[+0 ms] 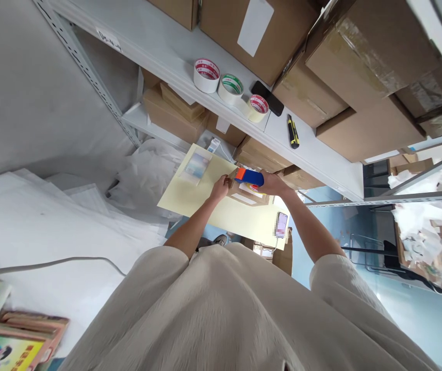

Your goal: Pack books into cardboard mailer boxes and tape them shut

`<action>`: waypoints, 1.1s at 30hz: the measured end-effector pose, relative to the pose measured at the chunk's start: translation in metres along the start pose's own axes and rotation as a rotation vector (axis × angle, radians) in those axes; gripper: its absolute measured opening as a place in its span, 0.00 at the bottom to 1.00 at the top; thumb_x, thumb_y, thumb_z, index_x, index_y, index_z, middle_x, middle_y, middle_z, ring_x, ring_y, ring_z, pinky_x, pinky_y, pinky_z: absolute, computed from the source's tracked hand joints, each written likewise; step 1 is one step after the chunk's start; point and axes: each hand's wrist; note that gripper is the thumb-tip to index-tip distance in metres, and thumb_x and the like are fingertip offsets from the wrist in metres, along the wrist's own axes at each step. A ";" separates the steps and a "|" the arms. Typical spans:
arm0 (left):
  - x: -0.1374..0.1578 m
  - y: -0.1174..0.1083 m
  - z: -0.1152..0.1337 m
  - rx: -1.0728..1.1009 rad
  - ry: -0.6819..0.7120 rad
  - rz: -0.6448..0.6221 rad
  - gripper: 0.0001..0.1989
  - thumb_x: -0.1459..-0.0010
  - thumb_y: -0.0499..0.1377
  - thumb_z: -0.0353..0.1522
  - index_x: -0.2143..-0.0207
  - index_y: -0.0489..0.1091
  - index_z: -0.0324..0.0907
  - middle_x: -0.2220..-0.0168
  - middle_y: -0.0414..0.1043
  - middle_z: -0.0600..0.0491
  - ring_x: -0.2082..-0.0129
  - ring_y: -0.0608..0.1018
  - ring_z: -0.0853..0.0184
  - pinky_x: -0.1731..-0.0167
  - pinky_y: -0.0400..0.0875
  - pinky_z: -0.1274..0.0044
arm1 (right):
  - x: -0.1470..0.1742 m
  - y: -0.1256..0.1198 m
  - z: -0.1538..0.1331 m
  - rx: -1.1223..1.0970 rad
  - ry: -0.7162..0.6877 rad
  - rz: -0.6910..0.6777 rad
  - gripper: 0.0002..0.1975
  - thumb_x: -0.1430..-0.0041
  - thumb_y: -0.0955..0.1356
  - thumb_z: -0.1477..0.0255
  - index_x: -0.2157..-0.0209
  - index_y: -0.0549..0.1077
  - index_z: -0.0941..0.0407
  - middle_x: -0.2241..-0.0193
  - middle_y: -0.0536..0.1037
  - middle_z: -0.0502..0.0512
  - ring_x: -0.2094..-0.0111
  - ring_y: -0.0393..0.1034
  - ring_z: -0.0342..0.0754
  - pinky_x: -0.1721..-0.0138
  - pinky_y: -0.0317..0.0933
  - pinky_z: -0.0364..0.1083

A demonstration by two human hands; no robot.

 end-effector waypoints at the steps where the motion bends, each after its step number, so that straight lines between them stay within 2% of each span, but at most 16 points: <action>1: 0.000 -0.003 0.000 -0.009 0.007 -0.005 0.28 0.32 0.58 0.28 0.31 0.77 0.46 0.33 0.84 0.45 0.30 0.83 0.54 0.28 0.74 0.63 | 0.000 0.000 0.000 -0.001 -0.001 0.007 0.33 0.32 0.76 0.52 0.35 0.70 0.54 0.43 0.87 0.68 0.44 0.84 0.68 0.42 0.74 0.58; 4: -0.005 -0.013 0.007 0.043 0.144 -0.043 0.39 0.39 0.61 0.27 0.25 0.72 0.44 0.24 0.75 0.44 0.21 0.73 0.52 0.23 0.69 0.62 | 0.002 0.001 -0.001 -0.007 -0.005 0.022 0.34 0.32 0.76 0.51 0.35 0.70 0.54 0.44 0.87 0.68 0.45 0.84 0.67 0.42 0.74 0.58; 6: -0.011 -0.018 0.015 0.057 0.251 -0.134 0.48 0.44 0.65 0.28 0.20 0.67 0.45 0.19 0.68 0.43 0.18 0.68 0.50 0.20 0.65 0.60 | 0.003 0.001 0.000 -0.013 -0.012 0.018 0.33 0.32 0.76 0.50 0.35 0.70 0.53 0.44 0.87 0.67 0.45 0.84 0.67 0.43 0.75 0.57; 8: -0.017 -0.022 0.023 -0.005 0.327 -0.232 0.53 0.47 0.70 0.30 0.18 0.65 0.47 0.17 0.64 0.43 0.16 0.64 0.48 0.18 0.61 0.59 | 0.002 0.001 0.001 -0.017 -0.021 0.012 0.33 0.32 0.76 0.50 0.35 0.70 0.53 0.43 0.87 0.66 0.44 0.84 0.67 0.44 0.75 0.57; 10: -0.023 -0.024 0.029 -0.132 0.357 -0.297 0.54 0.49 0.75 0.34 0.19 0.67 0.47 0.16 0.60 0.43 0.15 0.61 0.45 0.16 0.57 0.58 | 0.002 0.001 0.002 -0.019 -0.026 0.007 0.34 0.32 0.76 0.49 0.34 0.70 0.52 0.41 0.87 0.66 0.43 0.84 0.67 0.45 0.76 0.57; 13: -0.028 -0.027 0.032 -0.324 0.336 -0.351 0.56 0.51 0.78 0.43 0.20 0.69 0.49 0.14 0.56 0.43 0.13 0.58 0.42 0.17 0.58 0.56 | 0.000 0.000 0.004 -0.030 -0.048 -0.003 0.37 0.33 0.77 0.48 0.31 0.69 0.51 0.39 0.86 0.67 0.42 0.83 0.68 0.45 0.77 0.57; 17: -0.030 -0.034 0.034 -0.512 0.337 -0.359 0.57 0.50 0.77 0.50 0.19 0.67 0.57 0.13 0.54 0.48 0.13 0.56 0.44 0.17 0.57 0.55 | 0.002 -0.006 0.001 -0.015 -0.050 -0.028 0.39 0.35 0.78 0.50 0.30 0.70 0.52 0.40 0.87 0.68 0.42 0.84 0.69 0.46 0.77 0.57; 20: -0.029 -0.039 0.039 -0.643 0.342 -0.356 0.57 0.48 0.75 0.54 0.18 0.66 0.57 0.13 0.54 0.48 0.13 0.56 0.44 0.16 0.55 0.56 | 0.005 -0.011 -0.001 0.006 -0.035 -0.057 0.37 0.34 0.78 0.51 0.31 0.71 0.53 0.40 0.87 0.69 0.42 0.84 0.69 0.45 0.77 0.57; 23: -0.025 -0.040 0.047 -0.742 0.304 -0.359 0.57 0.45 0.74 0.56 0.16 0.62 0.57 0.12 0.52 0.46 0.12 0.54 0.43 0.16 0.51 0.53 | 0.007 -0.015 -0.001 0.008 -0.029 -0.071 0.37 0.33 0.77 0.49 0.31 0.72 0.53 0.38 0.86 0.69 0.41 0.84 0.69 0.44 0.76 0.57; 27: -0.020 -0.040 0.054 -0.808 0.261 -0.375 0.58 0.42 0.73 0.59 0.15 0.59 0.57 0.11 0.47 0.43 0.12 0.48 0.38 0.16 0.46 0.45 | 0.007 -0.015 0.002 0.024 -0.025 -0.075 0.38 0.33 0.77 0.47 0.32 0.72 0.52 0.38 0.86 0.69 0.41 0.83 0.69 0.43 0.76 0.57; 30: -0.017 -0.040 0.057 -0.791 0.249 -0.361 0.57 0.43 0.74 0.57 0.16 0.62 0.56 0.12 0.48 0.42 0.12 0.46 0.34 0.17 0.42 0.41 | 0.008 -0.014 0.002 0.036 -0.036 -0.068 0.36 0.34 0.78 0.49 0.33 0.73 0.52 0.39 0.86 0.69 0.42 0.84 0.69 0.43 0.75 0.58; 33: -0.015 -0.041 0.059 -0.745 0.241 -0.344 0.56 0.45 0.77 0.55 0.17 0.64 0.59 0.12 0.50 0.43 0.12 0.45 0.34 0.17 0.38 0.41 | 0.013 -0.015 0.009 0.027 -0.067 -0.062 0.37 0.36 0.79 0.50 0.33 0.73 0.51 0.43 0.88 0.67 0.45 0.84 0.69 0.43 0.75 0.58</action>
Point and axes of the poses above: each hand's wrist, its own x-axis away from the middle knuckle, its own y-axis out of the palm, z = x × y
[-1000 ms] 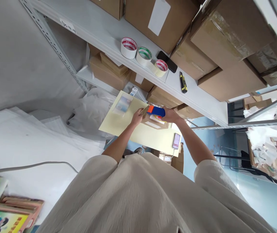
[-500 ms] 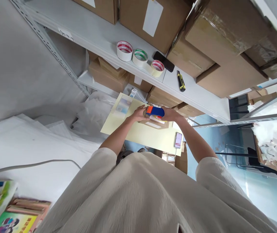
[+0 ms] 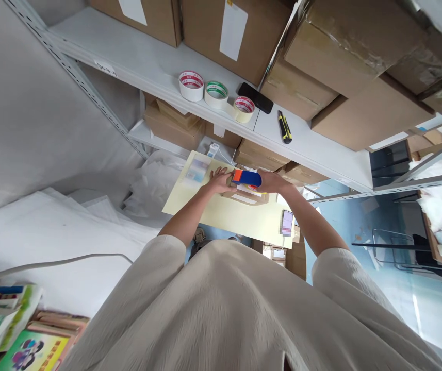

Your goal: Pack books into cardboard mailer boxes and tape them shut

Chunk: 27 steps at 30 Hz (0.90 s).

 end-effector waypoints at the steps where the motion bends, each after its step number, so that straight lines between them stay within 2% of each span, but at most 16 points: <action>1: 0.000 -0.001 0.000 0.007 0.001 0.000 0.57 0.45 0.77 0.55 0.17 0.63 0.61 0.12 0.51 0.44 0.12 0.45 0.34 0.17 0.38 0.40 | 0.004 0.000 0.006 -0.004 -0.005 0.003 0.38 0.37 0.80 0.50 0.32 0.74 0.51 0.44 0.88 0.67 0.46 0.84 0.69 0.44 0.75 0.58; 4: 0.001 -0.004 0.002 -0.010 -0.007 -0.020 0.58 0.43 0.76 0.55 0.15 0.59 0.63 0.12 0.50 0.42 0.11 0.45 0.34 0.18 0.38 0.38 | 0.024 0.002 0.043 -0.032 0.004 0.025 0.38 0.38 0.80 0.49 0.33 0.74 0.51 0.46 0.89 0.65 0.48 0.85 0.68 0.47 0.75 0.56; 7: 0.002 -0.007 0.005 -0.049 -0.034 -0.036 0.59 0.42 0.75 0.56 0.14 0.56 0.61 0.11 0.47 0.39 0.11 0.44 0.33 0.19 0.37 0.37 | 0.056 0.014 0.105 -0.069 0.055 0.040 0.33 0.37 0.81 0.51 0.37 0.76 0.50 0.47 0.89 0.63 0.49 0.85 0.65 0.47 0.74 0.55; 11: 0.002 -0.010 0.010 -0.101 -0.056 -0.049 0.60 0.42 0.74 0.59 0.14 0.55 0.62 0.11 0.46 0.41 0.11 0.43 0.33 0.19 0.38 0.38 | 0.102 0.047 0.196 -0.027 0.232 0.038 0.25 0.35 0.80 0.57 0.43 0.76 0.52 0.50 0.89 0.67 0.49 0.85 0.66 0.48 0.72 0.55; 13: 0.002 -0.012 0.013 -0.127 -0.068 -0.060 0.59 0.41 0.73 0.59 0.13 0.54 0.62 0.11 0.46 0.41 0.11 0.44 0.34 0.19 0.40 0.38 | 0.117 0.069 0.227 -0.024 0.282 0.023 0.23 0.35 0.80 0.61 0.44 0.76 0.54 0.50 0.88 0.69 0.48 0.85 0.65 0.49 0.71 0.54; 15: 0.002 -0.013 0.016 -0.158 -0.084 -0.073 0.59 0.39 0.72 0.57 0.13 0.52 0.60 0.11 0.45 0.40 0.12 0.45 0.34 0.19 0.42 0.39 | 0.121 0.089 0.243 -0.037 0.285 0.020 0.23 0.35 0.79 0.65 0.43 0.76 0.54 0.50 0.88 0.69 0.49 0.85 0.65 0.50 0.70 0.53; 19: -0.001 -0.015 0.023 -0.218 -0.118 -0.081 0.59 0.38 0.72 0.56 0.12 0.51 0.58 0.11 0.47 0.40 0.12 0.49 0.37 0.18 0.47 0.43 | 0.112 0.115 0.245 -0.071 0.254 0.024 0.26 0.40 0.80 0.67 0.43 0.75 0.53 0.50 0.88 0.68 0.52 0.85 0.65 0.50 0.70 0.54; 22: -0.004 -0.015 0.027 -0.253 -0.140 -0.088 0.61 0.40 0.74 0.54 0.12 0.51 0.57 0.13 0.53 0.42 0.13 0.53 0.37 0.18 0.52 0.48 | 0.105 0.119 0.247 -0.097 0.235 0.019 0.25 0.39 0.78 0.67 0.42 0.74 0.53 0.49 0.88 0.69 0.51 0.84 0.65 0.49 0.69 0.55; 27: -0.005 -0.014 0.030 -0.276 -0.158 -0.088 0.63 0.42 0.75 0.51 0.12 0.50 0.55 0.15 0.59 0.43 0.15 0.58 0.37 0.19 0.56 0.52 | 0.106 0.112 0.270 -0.150 0.212 0.053 0.30 0.40 0.80 0.62 0.40 0.73 0.52 0.48 0.87 0.70 0.51 0.83 0.67 0.51 0.70 0.56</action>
Point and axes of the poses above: each hand's wrist, its own x-axis away from the middle knuckle, its own y-axis out of the palm, z = x × y
